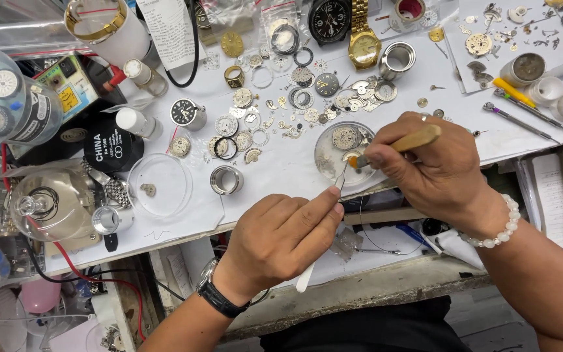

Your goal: A person uses tweezers and a small brush to clean and manipulate tiny internal components of a watch movement on a cluttered repair bench.

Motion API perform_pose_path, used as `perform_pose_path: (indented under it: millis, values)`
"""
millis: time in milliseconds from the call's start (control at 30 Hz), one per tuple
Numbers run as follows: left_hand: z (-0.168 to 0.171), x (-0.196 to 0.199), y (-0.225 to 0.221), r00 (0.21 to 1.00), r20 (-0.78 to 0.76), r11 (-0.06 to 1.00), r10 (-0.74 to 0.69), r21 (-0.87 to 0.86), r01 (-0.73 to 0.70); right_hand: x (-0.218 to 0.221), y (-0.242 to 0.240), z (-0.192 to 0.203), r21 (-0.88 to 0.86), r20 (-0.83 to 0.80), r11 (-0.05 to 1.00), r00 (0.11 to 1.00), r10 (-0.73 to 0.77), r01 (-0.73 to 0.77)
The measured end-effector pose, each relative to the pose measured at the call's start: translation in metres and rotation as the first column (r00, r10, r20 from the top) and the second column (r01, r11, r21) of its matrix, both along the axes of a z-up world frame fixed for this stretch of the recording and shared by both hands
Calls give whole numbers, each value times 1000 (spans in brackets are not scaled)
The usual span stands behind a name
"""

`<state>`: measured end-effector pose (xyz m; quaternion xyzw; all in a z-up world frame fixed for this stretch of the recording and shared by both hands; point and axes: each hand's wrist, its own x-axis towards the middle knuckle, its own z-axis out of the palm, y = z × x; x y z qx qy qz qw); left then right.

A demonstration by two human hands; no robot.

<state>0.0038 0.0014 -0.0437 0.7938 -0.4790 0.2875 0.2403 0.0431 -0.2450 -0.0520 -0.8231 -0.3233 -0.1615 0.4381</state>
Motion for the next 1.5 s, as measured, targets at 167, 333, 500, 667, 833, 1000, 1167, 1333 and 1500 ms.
perform_pose_path:
  millis: [167,333,500,667,833,1000,1167,1333,1500]
  values:
    - [1,-4,4,995,-100,997,21,-73,-28,-4,-7,-4,30,15,999,999,-29,28]
    - [8,-6,-7,857,-491,906,154,-277,-321,-9,-8,-4,-5,-78,1000,997,30,-30]
    - [22,-4,-17,354,-934,724,-54,-281,-629,-6,-17,-10,-45,25,995,995,-92,93]
    - [22,-2,-15,372,-928,707,-37,-287,-647,-11,-10,-6,83,26,993,996,-91,88]
    - [19,-1,-10,452,-892,697,4,-322,-640,-11,-5,-9,156,-25,983,995,-95,98]
    - [23,5,-9,193,-977,635,-94,-208,-744,-10,-1,-17,252,-111,964,992,-57,84]
    - [30,-3,-7,451,-891,753,51,-262,-604,-5,3,-13,219,-100,973,994,-52,73]
    - [31,-8,10,848,-529,940,17,-281,-194,-2,3,-15,159,-33,987,999,-26,31]
    - [39,-6,15,903,-430,992,24,-100,-74,-2,3,-17,30,18,999,999,-46,45]
